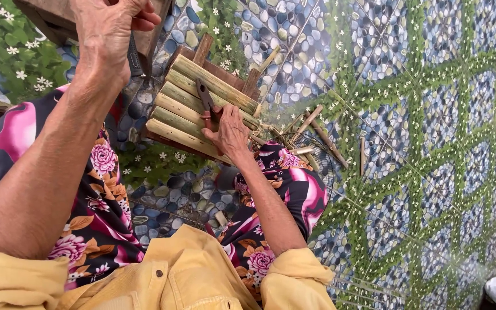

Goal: The person assembles a small bamboo structure by hammering nails into bamboo slats and using pliers to bend and secure them. The person works on the floor, manipulating the bamboo pieces and tools to join the components together.

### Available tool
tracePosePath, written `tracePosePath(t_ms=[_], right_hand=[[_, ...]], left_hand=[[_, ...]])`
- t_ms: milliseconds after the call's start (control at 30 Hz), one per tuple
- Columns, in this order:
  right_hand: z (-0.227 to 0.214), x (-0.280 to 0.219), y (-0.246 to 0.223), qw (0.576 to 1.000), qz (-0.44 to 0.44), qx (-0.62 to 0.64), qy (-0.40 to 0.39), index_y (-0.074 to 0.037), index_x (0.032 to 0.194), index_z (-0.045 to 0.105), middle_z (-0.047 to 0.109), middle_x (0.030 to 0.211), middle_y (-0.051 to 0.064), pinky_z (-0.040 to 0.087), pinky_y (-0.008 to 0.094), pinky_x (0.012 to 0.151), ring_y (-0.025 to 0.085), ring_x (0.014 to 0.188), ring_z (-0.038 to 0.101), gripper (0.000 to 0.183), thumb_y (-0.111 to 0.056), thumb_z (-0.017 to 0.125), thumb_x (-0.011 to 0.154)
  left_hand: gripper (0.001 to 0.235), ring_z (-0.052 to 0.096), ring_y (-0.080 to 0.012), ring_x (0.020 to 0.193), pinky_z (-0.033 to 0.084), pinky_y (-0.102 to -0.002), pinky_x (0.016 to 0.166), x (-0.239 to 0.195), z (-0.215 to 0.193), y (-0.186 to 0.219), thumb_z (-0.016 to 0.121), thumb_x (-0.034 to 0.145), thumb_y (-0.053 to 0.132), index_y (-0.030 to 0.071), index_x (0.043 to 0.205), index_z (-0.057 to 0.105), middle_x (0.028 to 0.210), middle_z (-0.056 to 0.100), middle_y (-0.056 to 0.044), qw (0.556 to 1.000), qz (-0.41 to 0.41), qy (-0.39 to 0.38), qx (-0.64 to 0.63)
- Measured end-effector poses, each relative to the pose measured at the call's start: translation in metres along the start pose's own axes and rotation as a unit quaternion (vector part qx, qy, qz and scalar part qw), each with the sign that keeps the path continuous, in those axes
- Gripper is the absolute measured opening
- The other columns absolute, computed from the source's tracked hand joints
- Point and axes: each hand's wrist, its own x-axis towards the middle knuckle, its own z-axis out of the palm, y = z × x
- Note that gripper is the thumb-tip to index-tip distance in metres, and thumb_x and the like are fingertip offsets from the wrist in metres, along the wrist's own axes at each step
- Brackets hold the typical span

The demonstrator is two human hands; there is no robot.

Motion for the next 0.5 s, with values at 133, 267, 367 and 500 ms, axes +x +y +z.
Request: tracePosePath(t_ms=[133, 267, 367, 500], right_hand=[[0.0037, 0.0005, 0.0021, 1.000, -0.016, -0.008, 0.020, -0.009, 0.107, 0.044, 0.048, 0.104, 0.010, 0.049, 0.040, 0.055, 0.027, 0.091, 0.053, 0.061, -0.050, 0.076, 0.076], [0.0001, 0.0016, 0.0014, 1.000, -0.013, 0.003, 0.009, -0.010, 0.111, 0.045, 0.048, 0.106, 0.011, 0.051, 0.041, 0.058, 0.027, 0.091, 0.055, 0.063, -0.049, 0.079, 0.075], [0.0016, 0.0010, 0.0005, 1.000, -0.016, 0.006, 0.020, -0.009, 0.107, 0.043, 0.047, 0.103, 0.010, 0.049, 0.039, 0.058, 0.026, 0.089, 0.053, 0.061, -0.047, 0.078, 0.074], [-0.0029, -0.0013, -0.0043, 0.999, -0.014, 0.008, 0.043, -0.009, 0.105, 0.044, 0.047, 0.100, 0.009, 0.044, 0.038, 0.051, 0.027, 0.085, 0.052, 0.055, -0.042, 0.074, 0.071]], left_hand=[[0.018, 0.077, -0.0087, 0.077, 0.064, -0.020, 0.071, -0.0003, 0.0024, -0.0015, 0.073, 0.108, 0.020, 0.013, 0.094, 0.065, 0.087, 0.072, 0.000, 0.999, 0.041, -0.025, -0.021], [0.017, 0.077, -0.0087, 0.077, 0.066, -0.020, 0.072, -0.0014, 0.0032, -0.0024, 0.074, 0.106, 0.019, 0.012, 0.093, 0.066, 0.086, 0.072, 0.001, 0.999, 0.037, -0.025, -0.018], [0.013, 0.077, -0.0081, 0.079, 0.066, -0.019, 0.074, -0.0025, 0.0030, -0.0028, 0.070, 0.105, 0.015, 0.012, 0.093, 0.066, 0.087, 0.072, 0.001, 0.999, 0.027, -0.033, -0.012], [0.007, 0.076, -0.0069, 0.077, 0.066, -0.017, 0.073, -0.0003, 0.0050, -0.0053, 0.069, 0.098, 0.008, 0.013, 0.093, 0.067, 0.087, 0.071, 0.002, 0.999, 0.004, -0.028, -0.021]])
